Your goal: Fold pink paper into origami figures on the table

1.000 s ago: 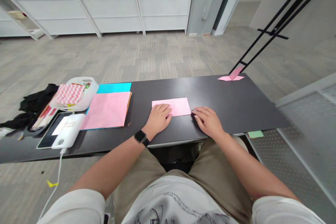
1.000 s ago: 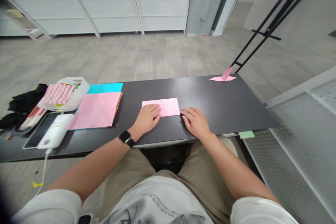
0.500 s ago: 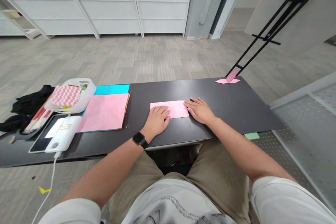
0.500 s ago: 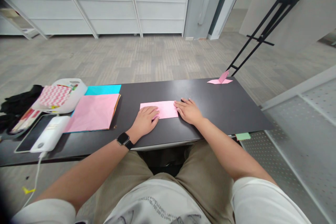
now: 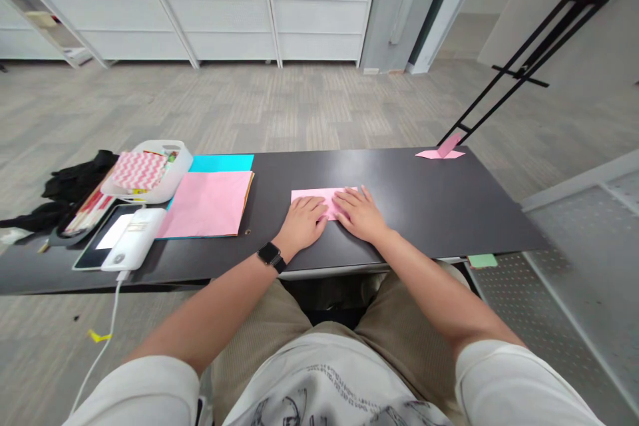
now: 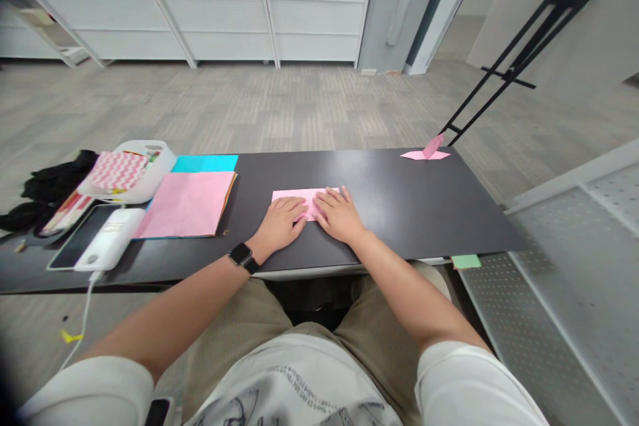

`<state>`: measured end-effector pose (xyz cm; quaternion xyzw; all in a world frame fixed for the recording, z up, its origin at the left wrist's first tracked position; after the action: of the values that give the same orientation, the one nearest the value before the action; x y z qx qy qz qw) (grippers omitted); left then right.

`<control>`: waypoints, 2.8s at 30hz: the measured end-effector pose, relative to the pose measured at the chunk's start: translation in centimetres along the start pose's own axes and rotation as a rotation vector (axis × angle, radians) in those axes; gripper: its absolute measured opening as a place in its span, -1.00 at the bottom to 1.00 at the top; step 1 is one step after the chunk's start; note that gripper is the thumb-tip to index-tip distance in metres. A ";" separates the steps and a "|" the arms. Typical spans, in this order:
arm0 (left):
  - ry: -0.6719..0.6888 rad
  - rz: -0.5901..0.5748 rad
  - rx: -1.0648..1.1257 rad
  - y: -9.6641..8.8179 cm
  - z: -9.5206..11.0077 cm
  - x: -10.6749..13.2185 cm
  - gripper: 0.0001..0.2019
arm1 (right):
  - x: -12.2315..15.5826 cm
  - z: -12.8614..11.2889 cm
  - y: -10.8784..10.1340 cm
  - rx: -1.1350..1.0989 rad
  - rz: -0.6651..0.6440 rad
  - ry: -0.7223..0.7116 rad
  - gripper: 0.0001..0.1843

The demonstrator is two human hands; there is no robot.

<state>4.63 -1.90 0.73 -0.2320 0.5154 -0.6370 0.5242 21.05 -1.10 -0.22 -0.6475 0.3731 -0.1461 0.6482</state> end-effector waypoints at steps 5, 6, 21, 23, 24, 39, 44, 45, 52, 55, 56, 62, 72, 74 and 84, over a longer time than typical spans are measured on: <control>-0.003 0.013 -0.016 0.0 0.1 0.1 -0.71 | 0.1 0.5 0.6 -0.019 -0.021 0.023 -0.44; -0.005 0.014 -0.019 0.0 0.1 0.1 -0.71 | 0.2 0.7 0.6 -0.024 -0.018 0.026 -0.44; -0.124 -0.059 -0.119 -1.0 -3.9 2.7 -0.46 | 0.2 0.7 0.3 -0.044 0.010 0.005 -0.46; -0.167 -0.070 -0.122 -1.4 -5.8 3.3 -0.42 | 0.2 0.8 0.3 -0.044 0.007 0.005 -0.45; -0.195 -0.068 -0.122 -1.6 -6.8 3.6 -0.41 | 0.2 0.8 0.4 -0.044 0.004 0.004 -0.45; 0.027 -0.011 0.132 -2.0 -0.1 1.4 -0.57 | 0.2 1.1 0.9 -0.070 -0.005 0.012 -0.46; -0.010 -0.054 0.023 -0.4 1.1 -0.5 -0.49 | 0.6 1.8 0.9 -0.181 0.036 0.005 -0.27; -0.005 -0.056 -0.005 -0.4 1.1 -0.9 -0.48 | 0.7 2.0 0.8 -0.201 0.050 0.012 -0.26; 0.192 -0.079 -0.141 -0.2 0.1 -2.0 -0.73 | 0.7 2.9 0.1 -0.347 0.153 0.030 -0.25; 0.242 -0.070 -0.163 0.2 -0.1 -1.8 -0.68 | 0.7 3.5 -0.1 -0.408 0.204 0.040 -0.22; 0.240 -0.063 -0.165 0.3 -0.1 -1.8 -0.66 | 0.7 3.6 -0.1 -0.427 0.224 0.042 -0.21; 0.206 -0.022 -0.099 -0.6 -0.4 -2.1 -0.71 | 0.9 3.6 -0.6 -0.384 0.285 0.061 -0.45; 0.005 0.026 0.141 -1.4 -4.4 -3.7 -0.81 | -4.7 6.1 -1.9 -0.420 0.141 0.009 -0.75; -0.044 0.031 0.174 -1.4 -5.1 -3.8 -0.82 | -5.1 6.7 -1.8 -0.417 0.226 0.074 -0.74; -0.027 -0.076 0.261 -1.0 -5.2 -5.0 -0.82 | -4.2 7.9 0.1 -0.377 0.243 0.094 -0.71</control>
<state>1.53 4.71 1.00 -0.1897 0.4117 -0.7151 0.5321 23.53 7.53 -0.03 -0.7000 0.4986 -0.0247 0.5107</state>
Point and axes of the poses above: each hand's wrist, its own x-axis away from the middle knuckle, its own y-axis out of the palm, z = x × y, the point moved 7 cm from there along -x, towards the middle knuckle, and after that the axes turned 14 degrees about -y, right-handed, at the moved point
